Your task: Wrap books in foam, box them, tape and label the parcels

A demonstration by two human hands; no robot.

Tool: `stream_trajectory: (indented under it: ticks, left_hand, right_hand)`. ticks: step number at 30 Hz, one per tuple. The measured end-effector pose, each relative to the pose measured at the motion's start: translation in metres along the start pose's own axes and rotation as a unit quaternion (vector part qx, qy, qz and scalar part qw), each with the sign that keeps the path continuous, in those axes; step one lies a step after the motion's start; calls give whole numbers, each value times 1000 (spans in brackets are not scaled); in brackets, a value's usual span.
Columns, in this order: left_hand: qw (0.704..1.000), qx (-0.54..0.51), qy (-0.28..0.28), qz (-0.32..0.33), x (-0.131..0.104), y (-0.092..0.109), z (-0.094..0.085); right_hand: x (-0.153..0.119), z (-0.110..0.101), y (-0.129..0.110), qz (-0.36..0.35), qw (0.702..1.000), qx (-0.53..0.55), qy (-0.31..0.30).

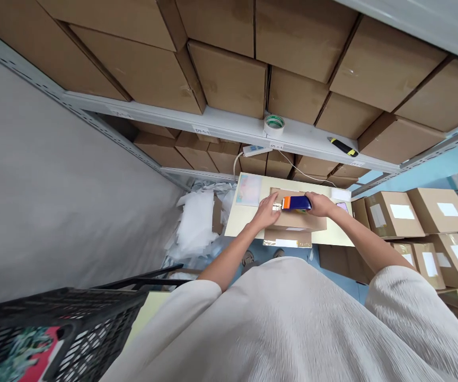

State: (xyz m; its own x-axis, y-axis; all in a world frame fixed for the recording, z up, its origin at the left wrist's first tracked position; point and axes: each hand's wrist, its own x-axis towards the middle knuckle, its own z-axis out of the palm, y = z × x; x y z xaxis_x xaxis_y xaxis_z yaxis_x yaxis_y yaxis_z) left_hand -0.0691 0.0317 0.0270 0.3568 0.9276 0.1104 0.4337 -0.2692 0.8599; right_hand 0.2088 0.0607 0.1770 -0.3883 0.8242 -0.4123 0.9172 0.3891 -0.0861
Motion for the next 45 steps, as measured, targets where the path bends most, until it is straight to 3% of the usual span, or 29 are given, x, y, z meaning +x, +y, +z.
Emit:
stream_trajectory:
  ticks: [3,8,11,14,17,22,31,38,45]
  left_hand:
    - [995,68,-66,10,0,5,-4]
    - [994,85,-63,1,-4,2,-6]
    - [991,111,-75,-8,-3,1,-6]
    - [989,124,-74,-9,-1,0,-7]
    - [986,142,-83,-12,0,-1,-9]
    - [979,177,-103,-13,1,-5,-10]
    - [959,247,-134,-24,4,-9,-12]
    - [955,261,-136,-37,4,-8,-13]
    - [963,234,-118,-60,7,-5,-6]
  right_hand:
    - [-1,-2,-4,20,999,-13,-23]
    - [0,-4,-10,36,998,-19,-39]
    - [-8,-2,3,34,999,-14,-40]
    - [-28,2,39,42,998,-3,-37]
    - [-59,11,91,45,999,15,-13]
    - [-108,40,167,59,997,54,-3]
    - [-141,82,242,75,993,85,12]
    - [-128,93,256,51,996,66,-1]
    - [-97,108,229,85,994,44,-45]
